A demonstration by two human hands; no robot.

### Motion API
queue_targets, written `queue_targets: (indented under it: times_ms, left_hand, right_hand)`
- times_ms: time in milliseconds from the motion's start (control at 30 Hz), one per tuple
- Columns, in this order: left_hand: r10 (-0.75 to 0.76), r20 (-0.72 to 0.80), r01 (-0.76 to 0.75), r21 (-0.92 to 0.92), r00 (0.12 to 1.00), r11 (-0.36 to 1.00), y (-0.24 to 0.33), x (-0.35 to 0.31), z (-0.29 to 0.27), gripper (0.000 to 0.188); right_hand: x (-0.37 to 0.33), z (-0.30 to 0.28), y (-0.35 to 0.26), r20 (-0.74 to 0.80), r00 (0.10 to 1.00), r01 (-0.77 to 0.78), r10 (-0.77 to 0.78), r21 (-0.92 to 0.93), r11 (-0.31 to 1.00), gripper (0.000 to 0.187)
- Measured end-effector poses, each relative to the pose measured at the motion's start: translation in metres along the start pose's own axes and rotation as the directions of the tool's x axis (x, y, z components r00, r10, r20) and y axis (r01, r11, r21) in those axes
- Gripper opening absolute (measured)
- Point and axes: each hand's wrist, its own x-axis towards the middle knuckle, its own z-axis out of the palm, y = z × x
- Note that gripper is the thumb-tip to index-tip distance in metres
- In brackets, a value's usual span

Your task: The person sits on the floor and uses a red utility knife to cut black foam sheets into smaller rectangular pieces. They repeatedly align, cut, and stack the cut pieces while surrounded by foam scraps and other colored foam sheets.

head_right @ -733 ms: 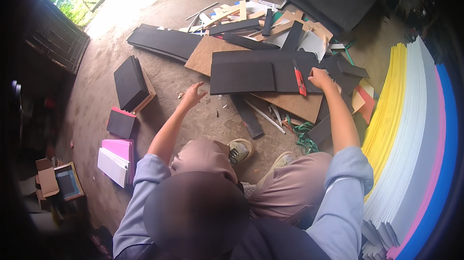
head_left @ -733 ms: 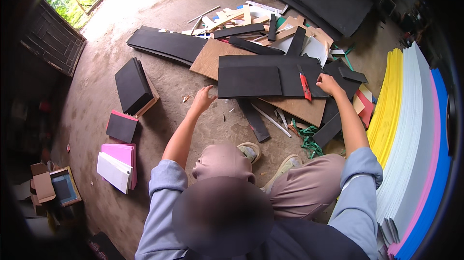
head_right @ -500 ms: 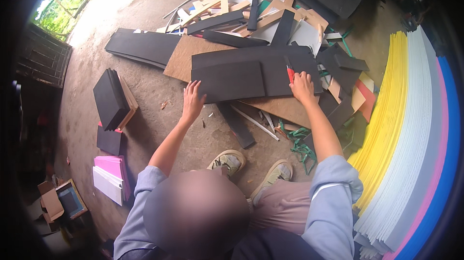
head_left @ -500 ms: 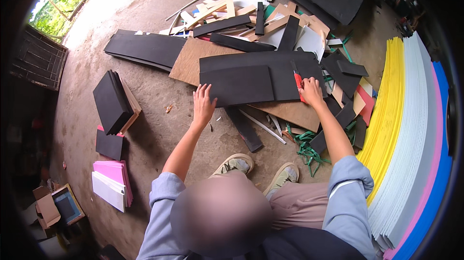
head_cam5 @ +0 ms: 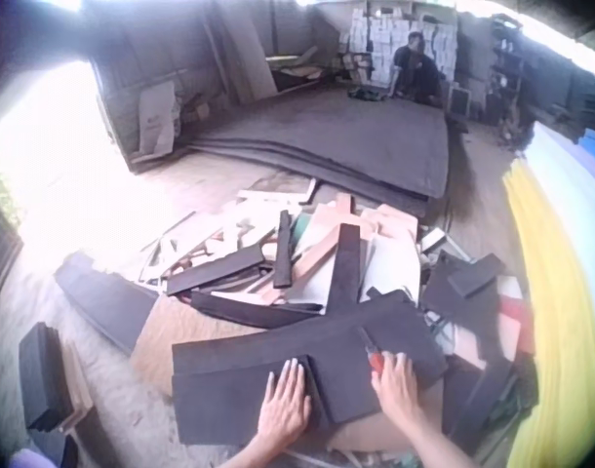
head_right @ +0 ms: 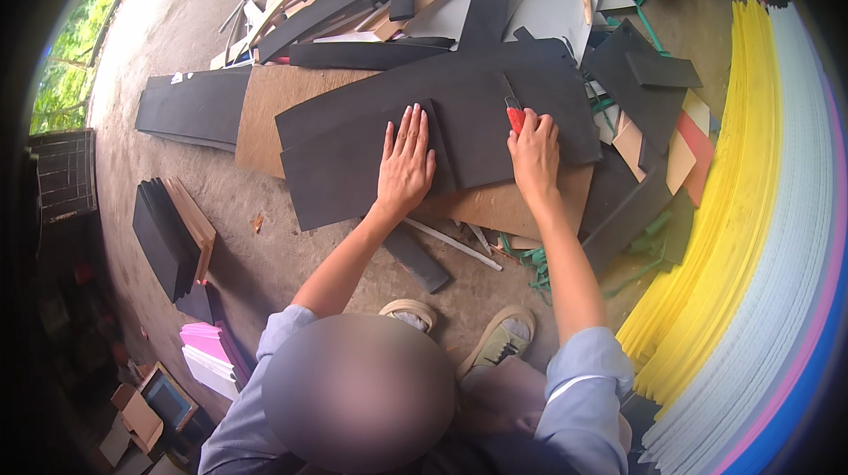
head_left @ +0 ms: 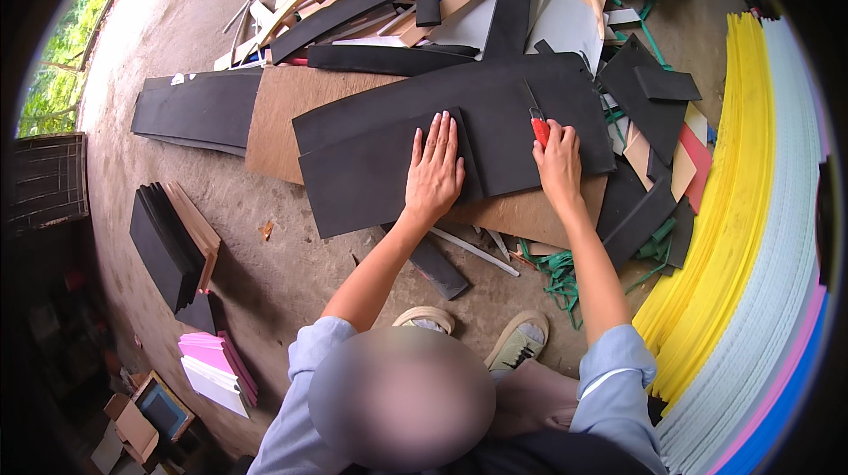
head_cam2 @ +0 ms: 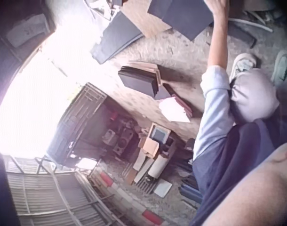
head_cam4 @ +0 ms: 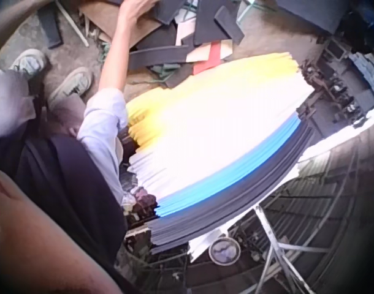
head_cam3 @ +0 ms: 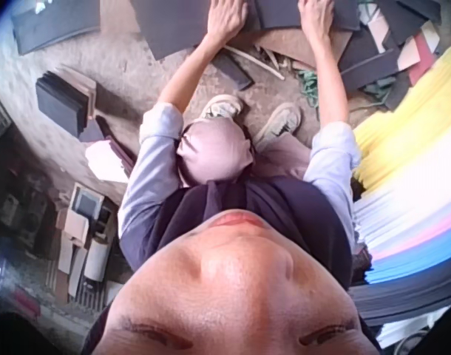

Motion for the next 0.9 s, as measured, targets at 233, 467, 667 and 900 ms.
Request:
queue_targets:
  times_ms: [233, 467, 667, 900]
  left_hand:
    - [-0.041, 0.067, 0.041, 0.007, 0.997, 0.999, 0.002, 0.005, -0.003, 0.058]
    - [-0.051, 0.057, 0.051, 0.006, 0.997, 0.999, 0.0, 0.007, 0.0, 0.056]
    - [-0.058, 0.039, 0.058, 0.003, 0.998, 0.998, 0.0, 0.006, 0.0, 0.054]
    - [-0.052, 0.018, 0.052, 0.02, 0.998, 0.998, 0.001, 0.005, 0.001, 0.054]
  right_hand:
    - [-0.002, -0.002, -0.071, 0.358, 0.907, -0.346, 0.223, 0.328, 0.879, 0.026]
    - [-0.018, 0.014, -0.097, 0.302, 0.951, -0.111, 0.063, 0.144, 0.983, 0.02]
    - [-0.017, 0.012, -0.104, 0.28, 0.96, -0.029, 0.017, 0.039, 0.999, 0.018]
    - [-0.011, 0.007, -0.109, 0.322, 0.946, -0.02, 0.025, -0.018, 1.0, 0.016]
